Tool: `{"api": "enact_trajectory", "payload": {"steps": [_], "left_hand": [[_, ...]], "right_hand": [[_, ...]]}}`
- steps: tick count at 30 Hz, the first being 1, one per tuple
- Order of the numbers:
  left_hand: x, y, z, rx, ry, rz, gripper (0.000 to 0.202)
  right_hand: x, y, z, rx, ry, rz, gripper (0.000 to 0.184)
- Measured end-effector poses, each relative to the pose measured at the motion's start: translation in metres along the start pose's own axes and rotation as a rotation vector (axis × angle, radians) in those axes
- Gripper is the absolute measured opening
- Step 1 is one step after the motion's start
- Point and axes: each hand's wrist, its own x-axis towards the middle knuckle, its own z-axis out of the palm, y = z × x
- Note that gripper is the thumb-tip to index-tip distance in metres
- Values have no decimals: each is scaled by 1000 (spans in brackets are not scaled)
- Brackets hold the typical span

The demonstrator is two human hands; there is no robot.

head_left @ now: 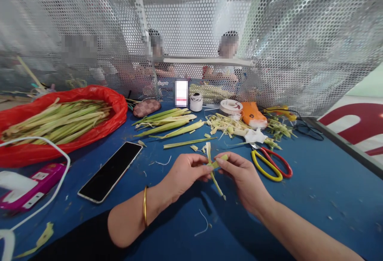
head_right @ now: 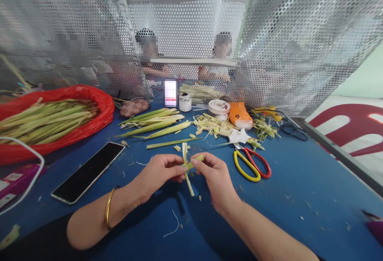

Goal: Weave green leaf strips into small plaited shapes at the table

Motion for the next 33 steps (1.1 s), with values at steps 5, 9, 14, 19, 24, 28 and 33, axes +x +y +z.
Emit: {"api": "enact_trajectory", "payload": {"steps": [5,9,14,19,24,28,33], "left_hand": [[-6,6,0,27,-87,-115,30],[-7,3,1,-36,-109,-175,31],[-4,0,1,-102,-104,-203,21],[-5,5,1,-74,-132,-171,20],[-6,8,0,-37,-173,-166,22],[-5,5,-1,-64,-163,-184,27],[-5,4,-2,-82,-126,-184,34]], "right_hand": [[-2,-3,1,-68,-8,-51,18],[-5,-3,4,-110,3,-79,14],[-3,-3,2,-171,22,-108,10],[-2,-2,0,-196,36,-105,11],[-3,0,-1,-177,20,-84,13],[3,2,-5,-196,-46,-81,13],[9,-2,-12,-410,42,-292,22]]}}
